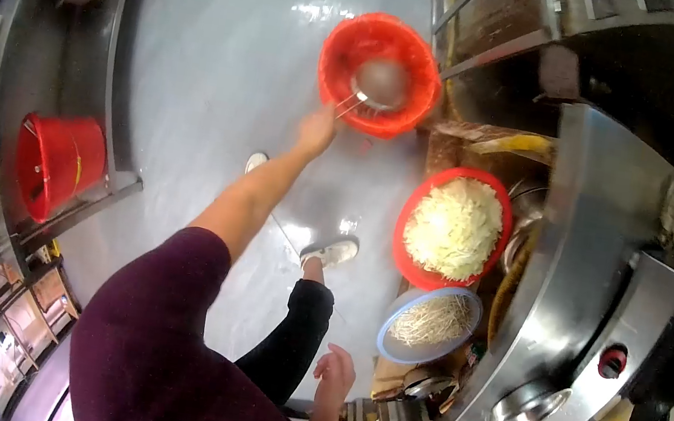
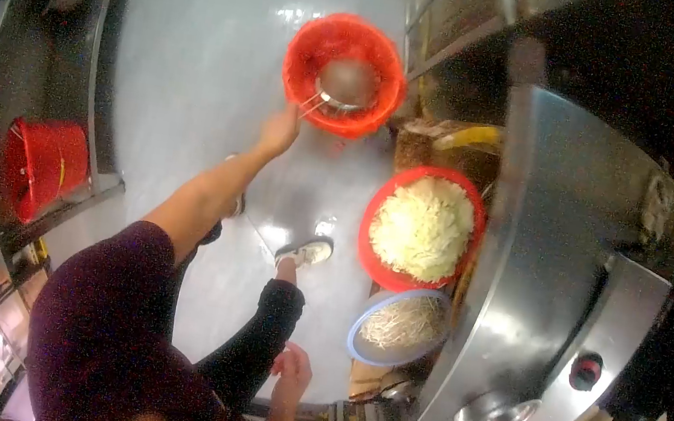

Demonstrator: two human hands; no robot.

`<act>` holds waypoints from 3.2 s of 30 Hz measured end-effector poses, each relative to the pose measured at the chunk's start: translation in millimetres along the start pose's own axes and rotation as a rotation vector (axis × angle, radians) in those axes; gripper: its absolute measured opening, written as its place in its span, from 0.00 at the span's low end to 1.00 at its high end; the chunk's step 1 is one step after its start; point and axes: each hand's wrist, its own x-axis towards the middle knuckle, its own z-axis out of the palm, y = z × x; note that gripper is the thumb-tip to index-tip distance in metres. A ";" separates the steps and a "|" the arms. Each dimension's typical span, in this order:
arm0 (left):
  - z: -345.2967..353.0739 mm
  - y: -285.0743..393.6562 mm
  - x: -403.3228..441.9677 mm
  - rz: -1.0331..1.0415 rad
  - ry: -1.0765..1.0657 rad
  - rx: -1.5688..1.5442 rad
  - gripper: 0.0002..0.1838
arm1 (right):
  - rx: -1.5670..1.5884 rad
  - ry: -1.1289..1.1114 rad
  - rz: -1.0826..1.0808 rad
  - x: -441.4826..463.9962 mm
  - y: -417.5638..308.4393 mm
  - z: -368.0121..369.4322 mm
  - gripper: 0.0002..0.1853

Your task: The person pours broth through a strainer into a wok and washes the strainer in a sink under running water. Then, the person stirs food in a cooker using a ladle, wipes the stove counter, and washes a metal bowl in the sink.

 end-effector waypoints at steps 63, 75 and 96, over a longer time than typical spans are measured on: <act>-615.8 -326.1 462.0 -0.832 -0.091 -0.972 0.14 | 0.349 -0.595 -0.516 154.3 -994.0 665.8 0.05; -779.3 -24.2 883.4 -0.098 -0.181 -1.104 0.19 | -0.481 0.868 -0.947 314.1 -1188.6 667.6 0.20; -615.6 419.0 1271.4 0.711 -0.061 -0.575 0.24 | 0.697 -0.316 -0.016 550.3 -1238.1 604.5 0.07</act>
